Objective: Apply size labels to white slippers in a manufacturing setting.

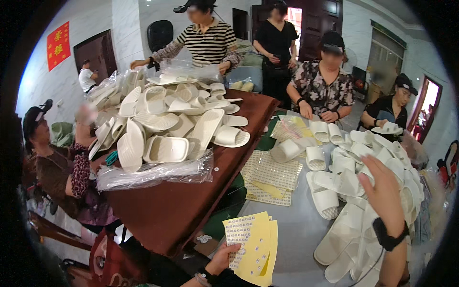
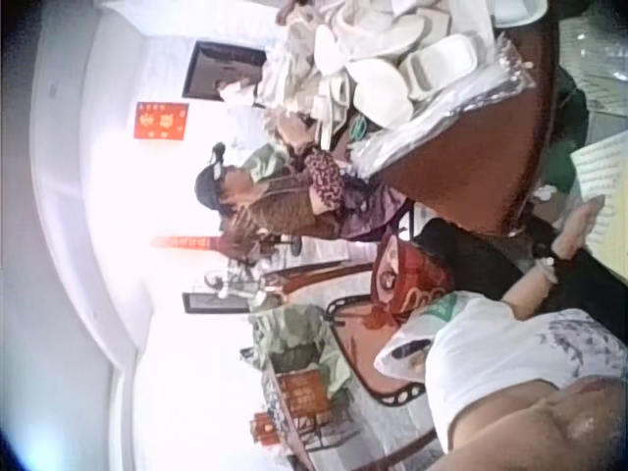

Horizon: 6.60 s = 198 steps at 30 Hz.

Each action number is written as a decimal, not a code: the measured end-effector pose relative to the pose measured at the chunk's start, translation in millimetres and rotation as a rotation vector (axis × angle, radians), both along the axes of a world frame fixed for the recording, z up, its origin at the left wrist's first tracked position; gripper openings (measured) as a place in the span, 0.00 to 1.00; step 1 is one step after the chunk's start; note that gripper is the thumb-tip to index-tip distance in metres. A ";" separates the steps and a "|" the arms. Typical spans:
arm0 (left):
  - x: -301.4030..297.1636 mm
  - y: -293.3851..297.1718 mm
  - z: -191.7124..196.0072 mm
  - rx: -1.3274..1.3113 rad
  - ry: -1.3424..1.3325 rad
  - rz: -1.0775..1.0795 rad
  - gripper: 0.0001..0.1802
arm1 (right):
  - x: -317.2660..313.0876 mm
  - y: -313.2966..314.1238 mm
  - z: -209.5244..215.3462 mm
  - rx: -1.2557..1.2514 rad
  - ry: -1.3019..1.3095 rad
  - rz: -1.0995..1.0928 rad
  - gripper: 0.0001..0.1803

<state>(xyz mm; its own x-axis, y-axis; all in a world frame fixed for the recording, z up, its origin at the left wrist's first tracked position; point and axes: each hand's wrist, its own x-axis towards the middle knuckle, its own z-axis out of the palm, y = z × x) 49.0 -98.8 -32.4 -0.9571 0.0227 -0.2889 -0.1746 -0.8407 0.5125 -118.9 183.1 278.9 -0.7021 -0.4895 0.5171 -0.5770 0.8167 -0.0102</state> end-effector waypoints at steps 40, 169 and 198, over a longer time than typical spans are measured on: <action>2.7 2.9 5.4 0.039 0.086 0.058 0.16 | -186.1 -269.3 -27.5 -0.347 0.392 0.181 0.14; 3.7 -1.1 -8.2 -0.211 -0.014 0.217 0.14 | -90.8 -106.0 -185.5 0.548 -1.044 0.371 0.58; -2.8 4.0 -2.7 -0.243 0.080 0.188 0.22 | 98.4 21.2 -204.1 -0.066 -0.651 -0.093 0.25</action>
<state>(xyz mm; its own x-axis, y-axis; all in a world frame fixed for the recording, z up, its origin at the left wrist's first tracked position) 46.2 -94.7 -35.1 -0.9579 -0.2174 -0.1875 0.0214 -0.7054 0.7085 -20.5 204.3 74.8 -0.9192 -0.3938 -0.0009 -0.3632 0.8485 -0.3850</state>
